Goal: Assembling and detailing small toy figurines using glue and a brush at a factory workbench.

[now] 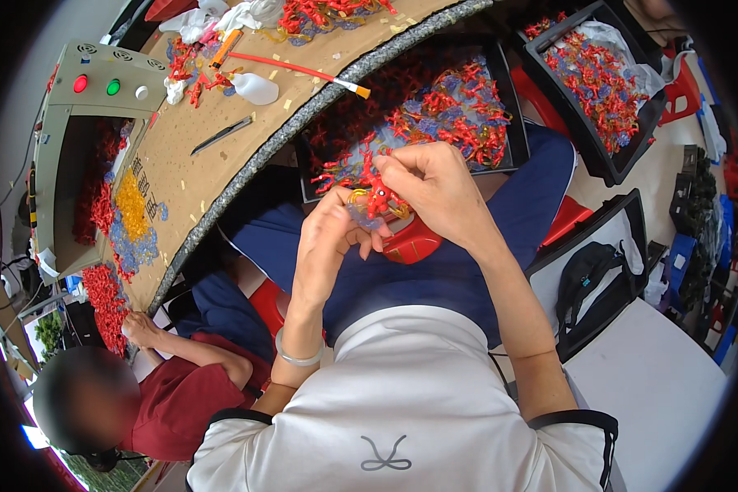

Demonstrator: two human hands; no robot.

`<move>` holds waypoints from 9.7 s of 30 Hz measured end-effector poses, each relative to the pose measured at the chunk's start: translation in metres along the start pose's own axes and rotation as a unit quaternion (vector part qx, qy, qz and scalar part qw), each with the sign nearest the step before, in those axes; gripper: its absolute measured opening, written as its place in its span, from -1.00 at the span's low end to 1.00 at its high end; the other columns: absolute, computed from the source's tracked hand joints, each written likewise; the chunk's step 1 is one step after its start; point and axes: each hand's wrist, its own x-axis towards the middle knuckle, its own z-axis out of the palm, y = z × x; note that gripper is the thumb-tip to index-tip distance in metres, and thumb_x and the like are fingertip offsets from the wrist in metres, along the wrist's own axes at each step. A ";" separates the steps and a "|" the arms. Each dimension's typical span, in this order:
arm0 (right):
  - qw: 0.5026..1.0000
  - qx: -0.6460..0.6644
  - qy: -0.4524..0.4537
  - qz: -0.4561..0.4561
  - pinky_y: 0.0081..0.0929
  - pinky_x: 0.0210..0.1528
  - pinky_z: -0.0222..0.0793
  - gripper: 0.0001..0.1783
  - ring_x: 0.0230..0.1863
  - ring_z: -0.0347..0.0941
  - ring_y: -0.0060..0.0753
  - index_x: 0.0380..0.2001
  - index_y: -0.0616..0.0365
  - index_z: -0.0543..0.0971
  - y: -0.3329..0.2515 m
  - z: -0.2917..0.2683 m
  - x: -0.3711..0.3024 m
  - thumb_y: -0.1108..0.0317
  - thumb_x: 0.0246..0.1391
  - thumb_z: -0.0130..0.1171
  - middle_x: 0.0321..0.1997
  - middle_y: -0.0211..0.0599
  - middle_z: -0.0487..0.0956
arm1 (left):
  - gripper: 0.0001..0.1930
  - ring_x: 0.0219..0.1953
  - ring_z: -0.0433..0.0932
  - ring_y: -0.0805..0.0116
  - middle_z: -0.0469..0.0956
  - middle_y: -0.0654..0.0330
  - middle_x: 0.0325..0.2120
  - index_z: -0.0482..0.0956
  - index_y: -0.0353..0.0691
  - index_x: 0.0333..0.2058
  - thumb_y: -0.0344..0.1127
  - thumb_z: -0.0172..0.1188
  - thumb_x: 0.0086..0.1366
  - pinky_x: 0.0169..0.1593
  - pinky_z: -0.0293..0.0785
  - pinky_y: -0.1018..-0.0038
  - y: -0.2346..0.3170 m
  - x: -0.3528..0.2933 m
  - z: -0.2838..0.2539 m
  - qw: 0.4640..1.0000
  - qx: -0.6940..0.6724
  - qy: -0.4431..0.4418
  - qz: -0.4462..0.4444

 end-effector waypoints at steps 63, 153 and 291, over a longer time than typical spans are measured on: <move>0.905 -0.205 -0.043 -0.370 -0.40 -0.33 0.41 -0.84 -0.40 0.51 -0.29 -0.29 0.28 0.57 -0.023 0.104 0.112 0.48 0.03 0.14 -0.42 -0.18 0.57 | -0.78 0.01 0.46 0.27 0.40 -0.21 0.01 0.24 -0.29 -0.43 -0.49 0.17 0.19 0.01 0.50 0.40 0.018 -0.029 -0.056 0.938 0.017 0.210 0.277; 0.907 -0.356 -0.035 -0.221 -0.34 -0.70 0.14 -0.72 -0.76 0.36 -0.21 -0.64 0.02 0.56 -0.023 0.021 0.005 0.15 0.05 0.17 -0.78 -0.29 0.44 | -0.49 -0.13 0.44 0.03 0.54 0.06 -0.11 0.46 -0.38 -0.13 -0.29 0.42 -0.04 -0.05 0.41 0.28 0.012 -0.016 -0.024 0.842 0.431 0.108 0.306; 0.942 -0.254 -0.014 -0.221 -0.39 -0.50 0.24 -0.70 -0.56 0.31 -0.27 -0.14 0.30 0.58 -0.033 0.015 -0.018 0.49 0.01 0.17 -0.59 -0.22 0.37 | -0.59 -0.09 0.49 0.06 0.47 -0.01 0.04 0.44 -0.38 -0.25 -0.35 0.39 -0.05 0.05 0.33 0.34 0.006 -0.008 -0.019 0.775 0.480 0.133 0.389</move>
